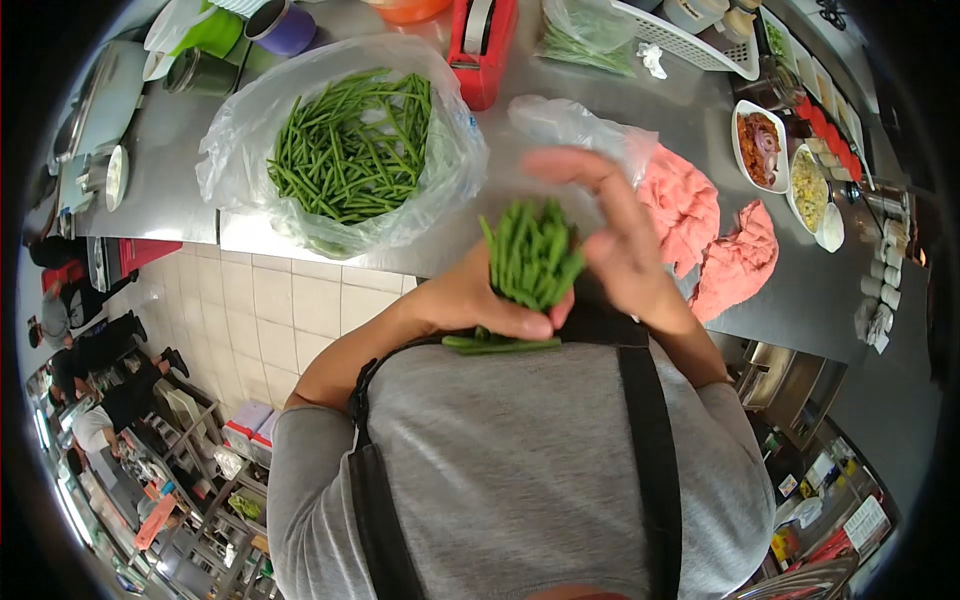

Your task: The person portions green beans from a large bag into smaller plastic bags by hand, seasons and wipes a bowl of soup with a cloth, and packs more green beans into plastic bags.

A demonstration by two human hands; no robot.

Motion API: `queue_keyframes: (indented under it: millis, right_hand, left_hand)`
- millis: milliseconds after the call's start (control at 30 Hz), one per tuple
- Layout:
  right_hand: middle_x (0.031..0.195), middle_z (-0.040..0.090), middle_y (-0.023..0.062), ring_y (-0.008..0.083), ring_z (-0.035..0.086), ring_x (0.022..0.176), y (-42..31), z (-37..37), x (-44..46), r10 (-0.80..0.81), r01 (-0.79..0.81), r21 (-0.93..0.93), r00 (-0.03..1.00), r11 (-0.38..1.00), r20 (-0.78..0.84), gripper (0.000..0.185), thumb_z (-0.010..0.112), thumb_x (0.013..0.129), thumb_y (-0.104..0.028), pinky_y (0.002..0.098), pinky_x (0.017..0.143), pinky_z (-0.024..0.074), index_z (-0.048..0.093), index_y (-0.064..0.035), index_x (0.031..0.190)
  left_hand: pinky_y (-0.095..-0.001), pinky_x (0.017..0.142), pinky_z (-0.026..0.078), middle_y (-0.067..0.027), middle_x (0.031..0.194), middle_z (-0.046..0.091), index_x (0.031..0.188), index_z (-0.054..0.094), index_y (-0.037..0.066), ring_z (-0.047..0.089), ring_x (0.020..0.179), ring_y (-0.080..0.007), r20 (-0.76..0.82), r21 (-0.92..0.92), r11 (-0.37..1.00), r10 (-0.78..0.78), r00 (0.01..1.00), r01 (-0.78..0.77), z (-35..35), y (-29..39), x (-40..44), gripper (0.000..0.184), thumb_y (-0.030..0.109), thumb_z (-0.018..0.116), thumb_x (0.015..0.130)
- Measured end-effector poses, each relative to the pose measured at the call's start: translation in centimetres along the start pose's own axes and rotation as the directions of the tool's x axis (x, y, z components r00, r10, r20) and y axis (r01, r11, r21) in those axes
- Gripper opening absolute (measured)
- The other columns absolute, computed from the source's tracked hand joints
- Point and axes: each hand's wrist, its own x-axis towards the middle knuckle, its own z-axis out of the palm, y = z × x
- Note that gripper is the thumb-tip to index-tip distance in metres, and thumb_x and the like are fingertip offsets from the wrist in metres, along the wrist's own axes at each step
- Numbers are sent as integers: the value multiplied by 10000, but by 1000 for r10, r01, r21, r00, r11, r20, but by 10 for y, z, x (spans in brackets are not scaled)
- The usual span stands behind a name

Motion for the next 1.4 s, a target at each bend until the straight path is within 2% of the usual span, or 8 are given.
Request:
queue_keyframes:
  millis: [100, 167, 267, 600, 1167, 1267, 1333, 1400]
  right_hand:
    - [1222, 585, 124, 306, 542, 1114, 47, -45, -17, 97, -142, -85, 911, 986, -401, 236, 631, 833, -20, 378, 947, 434, 620, -51, 1067]
    - [1315, 545, 118, 352, 465, 1234, 62, -97, -28, 115, -268, -711, 960, 651, -256, 177, 620, 788, 29, 423, 1023, 391, 655, -49, 943]
    - [1381, 501, 108, 392, 388, 1306, 92, -116, -36, 31, -47, -864, 999, 502, -37, 105, 614, 743, 44, 446, 1056, 366, 638, -28, 816]
    - [1225, 605, 82, 266, 627, 819, 73, -81, 18, -61, 21, -686, 998, 727, -34, 264, 548, 715, 121, 351, 699, 496, 625, 14, 945]
    - [1386, 516, 3, 271, 632, 855, 0, -7, 17, -89, 296, -764, 949, 573, 302, 551, 510, 720, 80, 354, 709, 497, 576, -71, 1245]
    - [1432, 471, -1, 265, 624, 845, -2, -1, 10, -76, 357, -782, 925, 511, 372, 606, 511, 726, 74, 349, 718, 500, 540, -96, 1307]
    - [1457, 444, 1, 263, 620, 839, -1, -3, 7, -11, 339, -805, 924, 487, 382, 631, 507, 728, 80, 343, 729, 504, 522, -103, 1331]
    - [1476, 418, 32, 254, 628, 853, 12, -5, -1, -9, 230, -748, 958, 623, 288, 631, 519, 729, 71, 342, 742, 523, 514, -89, 1340]
  left_hand:
    - [-321, 720, 522, -63, 890, 618, 1180, 507, 53, 627, 777, -162, -162, -281, 942, 140, 977, -182, -22, -11, 1, 497, 81, 752, 749]
    - [-356, 745, 548, -69, 933, 611, 1240, 476, 69, 640, 775, -185, -291, -350, 895, 177, 940, -276, -34, -11, 3, 507, 50, 699, 785]
    - [-338, 729, 547, -59, 963, 565, 1285, 456, 104, 617, 771, -183, -429, -334, 906, 100, 898, -261, -43, -10, 7, 495, 80, 637, 825]
    - [-281, 601, 501, -66, 855, 621, 1059, 578, 9, 608, 658, -147, -454, 155, 898, 435, 778, -412, -46, 32, 10, 294, 7, 672, 781]
    - [-399, 734, 504, -176, 911, 658, 1155, 506, -38, 653, 821, -320, -400, 848, 520, 508, 763, 99, -31, -20, 49, 491, 101, 692, 723]
    - [-344, 702, 501, -126, 842, 639, 1047, 543, -52, 644, 817, -242, -320, 707, 704, 403, 857, -67, -41, -12, 42, 349, 134, 663, 776]
    - [-297, 572, 503, -82, 795, 641, 984, 583, 8, 644, 735, -201, -338, -80, 990, 81, 938, -115, -48, -12, 35, 191, 65, 651, 815]
    - [-288, 597, 515, -70, 821, 638, 1007, 584, 28, 643, 749, -193, -295, -203, 963, 111, 949, -176, -52, -18, 33, 199, 74, 653, 826]
